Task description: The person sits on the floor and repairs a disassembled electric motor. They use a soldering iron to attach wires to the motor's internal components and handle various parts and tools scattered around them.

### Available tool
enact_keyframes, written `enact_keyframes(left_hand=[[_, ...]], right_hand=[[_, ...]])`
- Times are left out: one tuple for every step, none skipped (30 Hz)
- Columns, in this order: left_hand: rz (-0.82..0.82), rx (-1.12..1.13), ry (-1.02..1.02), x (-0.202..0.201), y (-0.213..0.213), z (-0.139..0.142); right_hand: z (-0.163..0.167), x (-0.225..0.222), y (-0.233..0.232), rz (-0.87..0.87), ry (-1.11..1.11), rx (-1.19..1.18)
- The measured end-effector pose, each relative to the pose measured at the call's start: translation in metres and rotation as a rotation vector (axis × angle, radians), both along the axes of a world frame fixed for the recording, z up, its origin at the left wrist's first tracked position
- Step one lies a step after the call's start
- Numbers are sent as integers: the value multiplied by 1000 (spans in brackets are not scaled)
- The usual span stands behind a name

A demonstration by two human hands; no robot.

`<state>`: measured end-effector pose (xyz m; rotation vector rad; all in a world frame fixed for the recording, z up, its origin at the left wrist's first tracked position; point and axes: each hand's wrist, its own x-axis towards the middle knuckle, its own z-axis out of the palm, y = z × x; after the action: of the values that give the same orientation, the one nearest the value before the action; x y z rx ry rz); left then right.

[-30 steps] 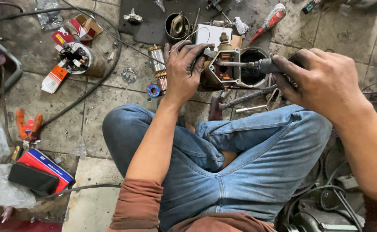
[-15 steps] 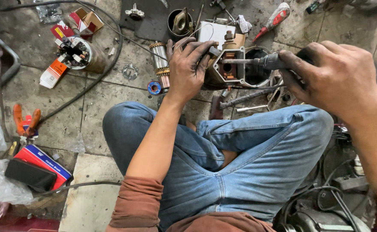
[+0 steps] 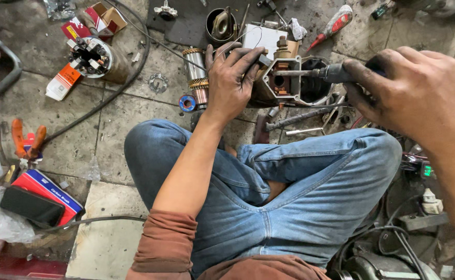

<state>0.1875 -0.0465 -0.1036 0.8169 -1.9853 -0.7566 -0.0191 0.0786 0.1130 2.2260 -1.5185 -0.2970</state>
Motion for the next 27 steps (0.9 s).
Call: enact_keyframes(left_hand=[[-2, -1, -1, 1, 0, 0], [-3, -2, -2, 1, 0, 0], [-4, -4, -1, 1, 0, 1], [-5, -6, 1, 1, 0, 1], [-6, -8, 2, 1, 0, 1], [-5, -9, 1, 1, 0, 1], [-3, -9, 0, 0, 0, 1], [-2, -10, -1, 0, 0, 1], [-2, -10, 0, 0, 0, 1], [-1, -11, 2, 0, 0, 1], [-1, -11, 3, 1, 0, 1], [-2, -11, 1, 1, 0, 1], [-2, -11, 0, 1, 0, 1], [-3, -10, -2, 1, 0, 1], [-1, -12, -2, 0, 1, 1], [0, -13, -2, 0, 1, 2], [0, -15, -2, -1, 1, 2], [-3, -11, -3, -1, 1, 2], [-5, -7, -5, -1, 1, 2], [-7, -2, -6, -1, 1, 2], [-9, -1, -5, -1, 2, 2], [-11, 0, -4, -1, 2, 2], [-14, 0, -3, -1, 2, 2], [-16, 1, -1, -1, 2, 3], [-18, 2, 0, -1, 2, 3], [-20, 3, 1, -1, 2, 3], [-21, 4, 1, 0, 2, 3]], right_hand=[[0, 1, -1, 5, 6, -8], [1, 1, -1, 11, 12, -16], [1, 1, -1, 15, 5, -20], [1, 1, -2, 19, -2, -24], [0, 1, -2, 23, -9, -28], [0, 0, -2, 30, 6, -34], [-1, 0, -3, 36, 21, -40], [-1, -1, -3, 42, 36, -46], [-2, -1, -4, 48, 39, -47], [-2, -2, -4, 55, 42, -49], [-2, -2, -4, 61, 44, -50], [-2, -2, -4, 56, 45, -48], [-3, -2, -3, 52, 46, -45], [-3, -3, -3, 48, 47, -42], [-3, -3, -3, 46, 53, -42], [-3, -4, -3, 41, 59, -43], [-3, -5, -3, 37, 65, -43], [-3, -5, -2, 37, 65, -40], [-3, -6, -2, 37, 66, -37], [-4, -7, -1, 37, 66, -34], [-5, -7, -1, 30, 68, -27], [-7, -8, 0, 22, 70, -21], [-7, -8, 1, 13, 72, -15], [-7, -9, 2, 5, 72, -8], [-7, -9, 3, -2, 71, -1], [-7, -10, 3, -10, 71, 6], [-7, -10, 3, -3, 71, -3]])
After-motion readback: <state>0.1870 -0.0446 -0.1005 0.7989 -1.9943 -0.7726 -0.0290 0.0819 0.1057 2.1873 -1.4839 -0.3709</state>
